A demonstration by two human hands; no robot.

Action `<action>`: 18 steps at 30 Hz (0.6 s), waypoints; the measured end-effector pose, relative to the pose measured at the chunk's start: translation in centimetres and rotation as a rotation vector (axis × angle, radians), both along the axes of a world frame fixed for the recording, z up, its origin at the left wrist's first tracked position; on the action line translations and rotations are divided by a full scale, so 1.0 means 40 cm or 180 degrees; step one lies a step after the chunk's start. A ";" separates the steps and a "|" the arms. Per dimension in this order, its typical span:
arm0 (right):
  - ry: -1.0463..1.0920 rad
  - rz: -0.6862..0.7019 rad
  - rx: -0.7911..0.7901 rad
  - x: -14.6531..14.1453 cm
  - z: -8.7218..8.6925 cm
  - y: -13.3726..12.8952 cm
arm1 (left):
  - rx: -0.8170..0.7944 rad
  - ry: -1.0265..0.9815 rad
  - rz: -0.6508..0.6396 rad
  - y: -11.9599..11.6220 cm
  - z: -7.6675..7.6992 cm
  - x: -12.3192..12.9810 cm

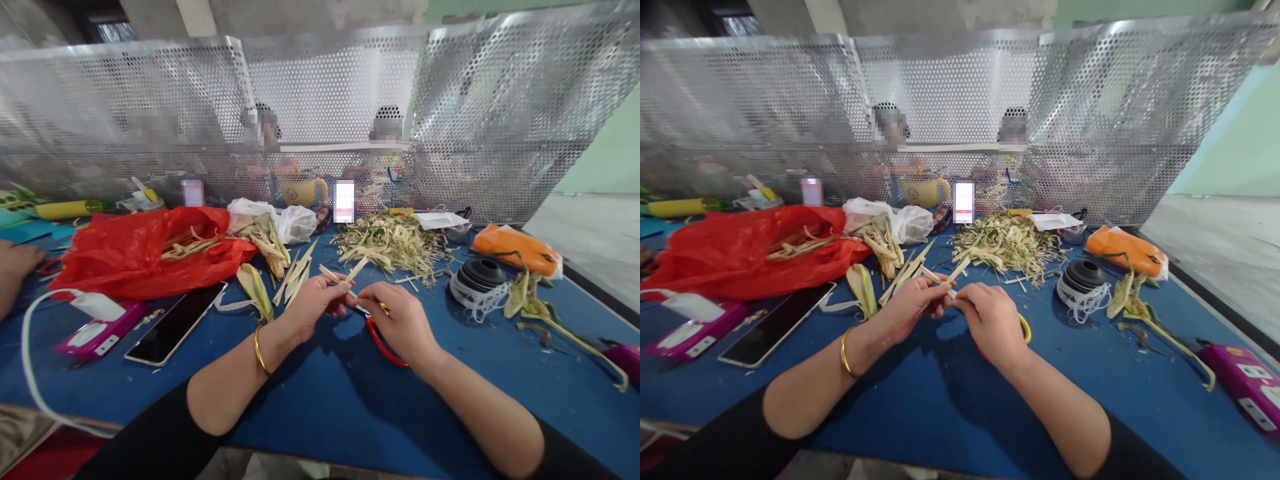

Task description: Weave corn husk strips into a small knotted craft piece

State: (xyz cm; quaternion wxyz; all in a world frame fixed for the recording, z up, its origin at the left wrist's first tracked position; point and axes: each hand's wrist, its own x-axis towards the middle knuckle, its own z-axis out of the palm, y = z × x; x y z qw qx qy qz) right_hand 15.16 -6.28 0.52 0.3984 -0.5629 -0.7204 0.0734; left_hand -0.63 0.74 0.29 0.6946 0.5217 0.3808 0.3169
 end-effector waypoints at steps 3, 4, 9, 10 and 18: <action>0.0528 -0.0142 -0.0482 0.005 -0.003 0.006 | 0.0009 0.0126 -0.0006 -0.001 0.005 0.000; 0.0546 -0.0165 -0.0554 0.007 -0.003 0.007 | 0.0038 0.0149 -0.0019 -0.002 0.006 0.000; -0.0311 -0.0025 -0.0466 0.003 -0.007 0.005 | 0.0194 0.0237 -0.0241 -0.010 0.007 0.003; -0.0456 -0.0042 -0.0463 0.000 -0.008 0.003 | 0.0215 0.0232 -0.0216 -0.012 0.005 0.006; -0.1158 -0.0227 0.0012 -0.001 -0.015 0.005 | 0.0179 0.0049 0.0145 -0.005 -0.013 0.019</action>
